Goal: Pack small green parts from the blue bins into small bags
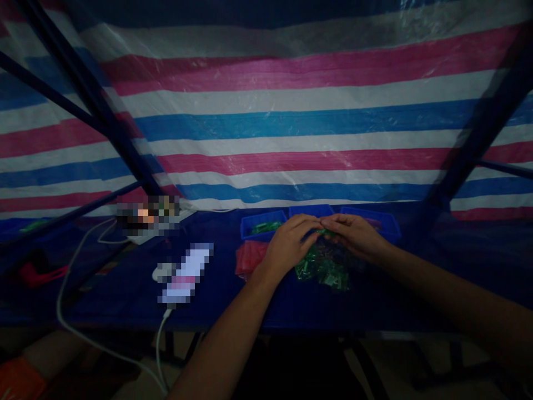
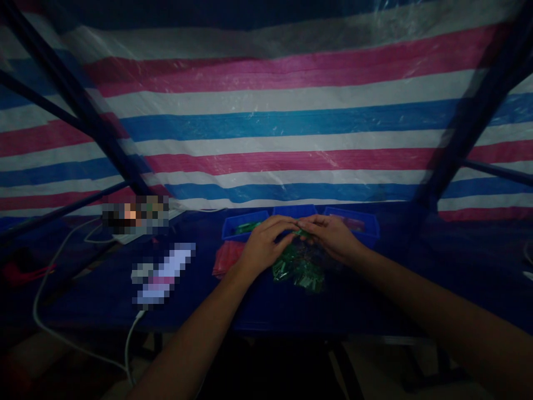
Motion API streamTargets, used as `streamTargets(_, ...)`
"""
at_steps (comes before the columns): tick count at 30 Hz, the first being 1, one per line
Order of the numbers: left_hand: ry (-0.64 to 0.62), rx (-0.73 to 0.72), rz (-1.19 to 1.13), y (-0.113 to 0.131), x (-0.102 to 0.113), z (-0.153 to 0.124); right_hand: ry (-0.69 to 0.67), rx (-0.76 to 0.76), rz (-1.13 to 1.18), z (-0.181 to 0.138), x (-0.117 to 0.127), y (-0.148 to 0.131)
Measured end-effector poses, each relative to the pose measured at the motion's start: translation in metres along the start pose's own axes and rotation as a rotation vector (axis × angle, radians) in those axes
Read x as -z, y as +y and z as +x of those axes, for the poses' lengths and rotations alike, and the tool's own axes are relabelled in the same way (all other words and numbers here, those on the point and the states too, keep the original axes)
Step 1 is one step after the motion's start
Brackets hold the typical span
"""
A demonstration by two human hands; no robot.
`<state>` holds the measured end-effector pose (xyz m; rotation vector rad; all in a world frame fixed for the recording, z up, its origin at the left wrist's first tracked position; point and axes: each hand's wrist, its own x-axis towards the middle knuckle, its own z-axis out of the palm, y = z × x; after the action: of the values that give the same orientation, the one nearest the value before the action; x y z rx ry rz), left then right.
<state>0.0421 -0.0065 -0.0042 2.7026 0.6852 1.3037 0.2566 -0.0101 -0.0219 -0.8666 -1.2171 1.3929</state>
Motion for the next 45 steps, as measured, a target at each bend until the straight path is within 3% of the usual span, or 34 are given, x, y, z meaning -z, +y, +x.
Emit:
streamTargets(4,0.044,0.120,0.025,0.001,0.001,0.000,-0.041,-0.033,-0.052,-0.004,-0.003,-0.004)
streamTargets(10,0.093,0.263,-0.109,0.002,0.000,0.002,-0.029,0.093,-0.256,-0.005,-0.003,-0.001)
streamTargets(17,-0.021,0.078,-0.016,0.007,0.005,0.002,0.007,0.111,-0.096,-0.004,-0.001,-0.003)
streamTargets(25,-0.098,-0.009,0.012,0.001,0.006,0.001,-0.046,-0.067,0.069,-0.003,0.002,-0.004)
streamTargets(29,-0.085,-0.004,0.012,0.001,0.004,0.001,-0.069,-0.112,0.060,-0.002,0.002,-0.002)
streamTargets(32,-0.028,0.086,0.019,0.002,0.003,0.003,-0.064,-0.127,0.047,-0.002,0.000,0.000)
streamTargets(36,0.075,0.214,-0.008,0.004,0.004,0.004,-0.004,0.001,-0.155,-0.005,-0.003,-0.003)
streamTargets(39,0.070,0.252,-0.084,0.006,0.004,0.005,0.011,0.153,-0.315,-0.007,-0.003,-0.005)
streamTargets(45,0.044,0.230,-0.137,0.011,0.003,0.005,0.001,0.153,-0.212,-0.003,-0.001,-0.001)
